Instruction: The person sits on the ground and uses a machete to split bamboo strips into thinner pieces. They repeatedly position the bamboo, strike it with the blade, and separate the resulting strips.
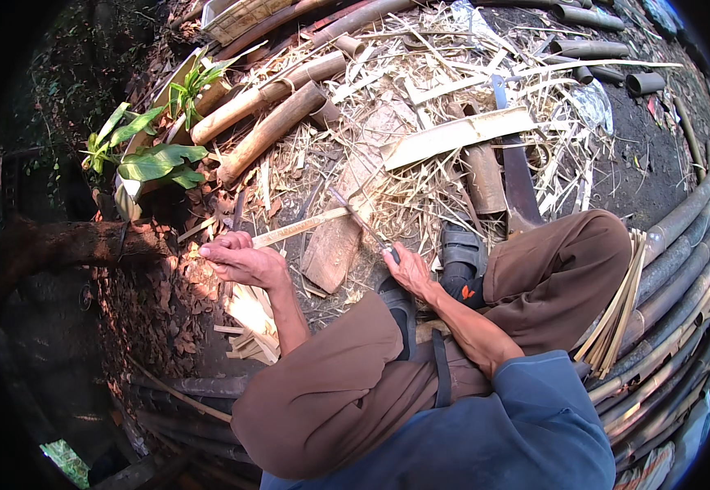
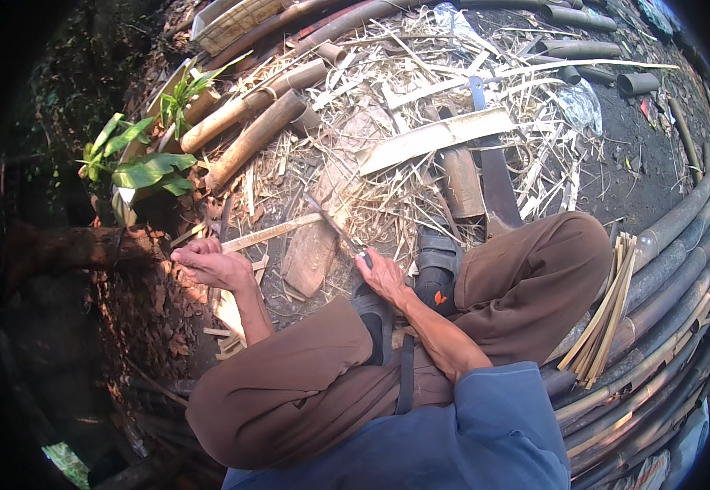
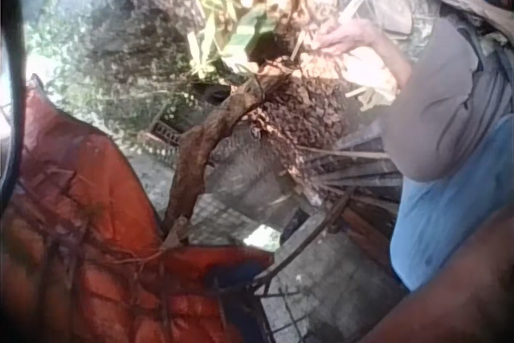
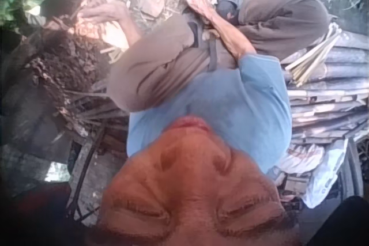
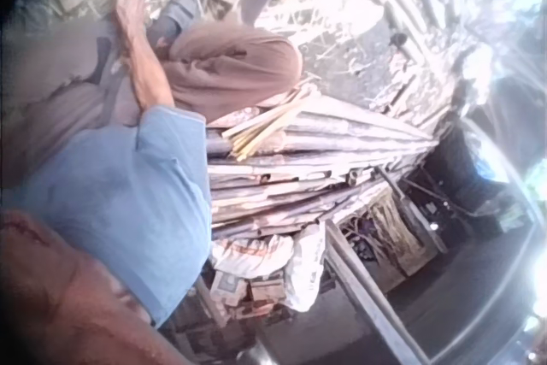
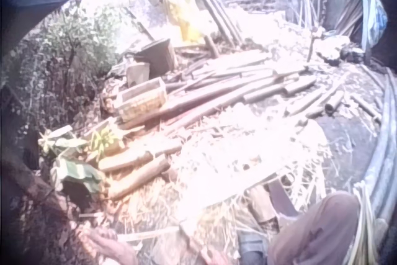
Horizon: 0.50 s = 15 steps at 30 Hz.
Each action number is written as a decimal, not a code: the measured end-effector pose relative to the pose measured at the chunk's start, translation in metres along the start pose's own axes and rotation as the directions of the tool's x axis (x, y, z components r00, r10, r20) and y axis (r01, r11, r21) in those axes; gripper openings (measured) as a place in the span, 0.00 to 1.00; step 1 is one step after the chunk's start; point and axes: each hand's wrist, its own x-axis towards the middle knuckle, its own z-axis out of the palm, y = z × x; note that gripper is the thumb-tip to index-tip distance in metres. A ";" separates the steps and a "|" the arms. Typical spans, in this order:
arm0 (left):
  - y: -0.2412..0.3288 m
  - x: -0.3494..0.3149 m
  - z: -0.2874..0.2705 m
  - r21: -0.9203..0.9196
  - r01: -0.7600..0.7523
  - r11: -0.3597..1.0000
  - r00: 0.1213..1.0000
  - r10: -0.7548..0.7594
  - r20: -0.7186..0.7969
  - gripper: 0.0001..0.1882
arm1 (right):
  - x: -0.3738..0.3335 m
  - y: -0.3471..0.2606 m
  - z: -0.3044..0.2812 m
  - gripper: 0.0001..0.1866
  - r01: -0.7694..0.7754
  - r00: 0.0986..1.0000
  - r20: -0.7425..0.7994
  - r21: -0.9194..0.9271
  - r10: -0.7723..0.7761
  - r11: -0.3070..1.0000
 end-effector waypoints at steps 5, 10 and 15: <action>-0.003 0.005 -0.002 -0.162 0.036 0.986 0.999 -0.030 0.035 0.23 | 0.009 -0.008 -0.014 0.27 -0.474 0.867 0.374 0.417 0.329 0.776; -0.009 0.011 0.002 0.174 -0.073 0.982 0.989 0.093 -0.116 0.20 | 0.003 -0.033 -0.028 0.27 -0.259 0.962 0.163 0.294 0.218 0.920; -0.024 0.030 -0.025 -0.037 0.111 0.993 0.984 -0.116 -0.138 0.22 | -0.011 -0.056 -0.025 0.23 -0.092 0.993 0.080 0.142 0.082 0.986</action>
